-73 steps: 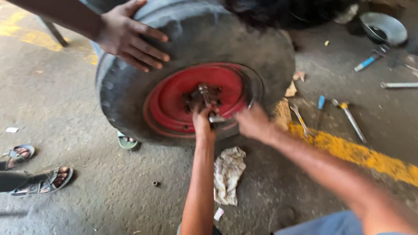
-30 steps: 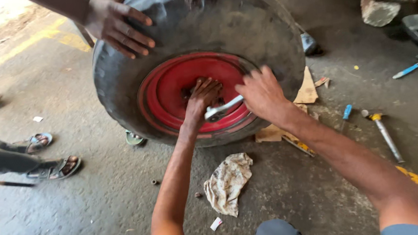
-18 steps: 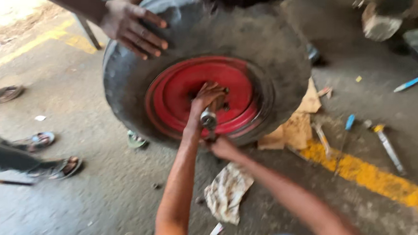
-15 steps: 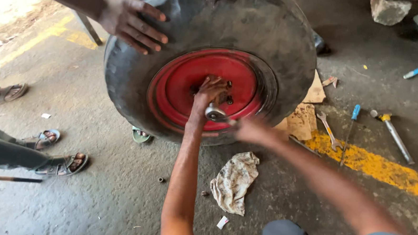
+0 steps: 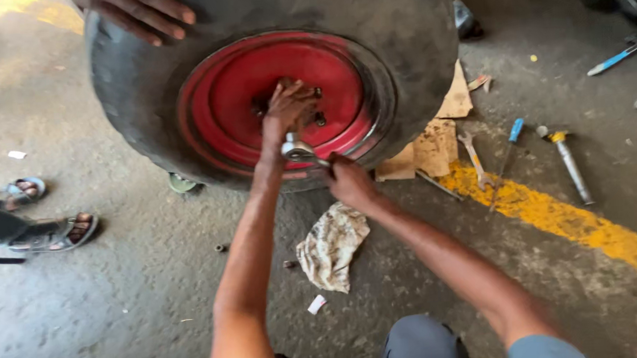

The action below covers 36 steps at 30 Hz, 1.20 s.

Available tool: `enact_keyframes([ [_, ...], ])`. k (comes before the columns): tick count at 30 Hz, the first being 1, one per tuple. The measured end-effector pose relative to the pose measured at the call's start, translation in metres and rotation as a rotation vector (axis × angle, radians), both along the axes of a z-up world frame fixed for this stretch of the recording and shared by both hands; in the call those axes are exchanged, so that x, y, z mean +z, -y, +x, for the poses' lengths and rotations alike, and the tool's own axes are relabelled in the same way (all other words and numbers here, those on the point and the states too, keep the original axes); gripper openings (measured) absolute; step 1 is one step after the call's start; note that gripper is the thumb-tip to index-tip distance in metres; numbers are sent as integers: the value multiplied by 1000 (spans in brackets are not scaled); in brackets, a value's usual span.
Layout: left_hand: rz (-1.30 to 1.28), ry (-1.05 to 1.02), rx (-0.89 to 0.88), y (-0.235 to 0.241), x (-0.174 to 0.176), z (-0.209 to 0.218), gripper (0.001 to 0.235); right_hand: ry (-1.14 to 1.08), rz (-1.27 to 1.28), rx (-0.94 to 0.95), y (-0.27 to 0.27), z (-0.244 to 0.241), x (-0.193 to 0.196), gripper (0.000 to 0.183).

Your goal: The person kneels on the floor to repair a large tractor tire with a red rim. They use a rag to wipe the rim and then use a wrench to tighten the central nut while another person holds the tire steady.

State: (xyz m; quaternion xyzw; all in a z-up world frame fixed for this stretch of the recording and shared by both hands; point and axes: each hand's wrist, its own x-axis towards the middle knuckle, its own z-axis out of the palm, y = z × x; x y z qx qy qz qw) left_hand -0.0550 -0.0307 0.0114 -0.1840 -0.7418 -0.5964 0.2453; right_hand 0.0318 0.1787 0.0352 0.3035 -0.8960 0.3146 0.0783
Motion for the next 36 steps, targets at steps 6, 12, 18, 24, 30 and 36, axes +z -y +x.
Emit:
enact_keyframes([
  [6, -538, -295, 168, 20, 38, 29, 26, -362, 770, 43, -34, -30, 112, 30],
  [12, -100, -71, 54, 9, 32, 32, 33, -842, 520, 188, -46, -35, 150, 38],
  [18, -521, -298, 306, 1, 8, 2, 38, 292, 238, -201, -15, 13, 31, 43],
  [24, -217, -251, 289, 6, 21, 30, 31, 421, 100, 337, 19, 16, 39, 46],
  [30, -288, -258, 230, -7, 52, 32, 33, -829, 556, 183, -53, -41, 186, 42],
  [36, -358, -349, 348, 0, 22, 25, 28, -108, 581, -28, -37, -22, 95, 53],
])
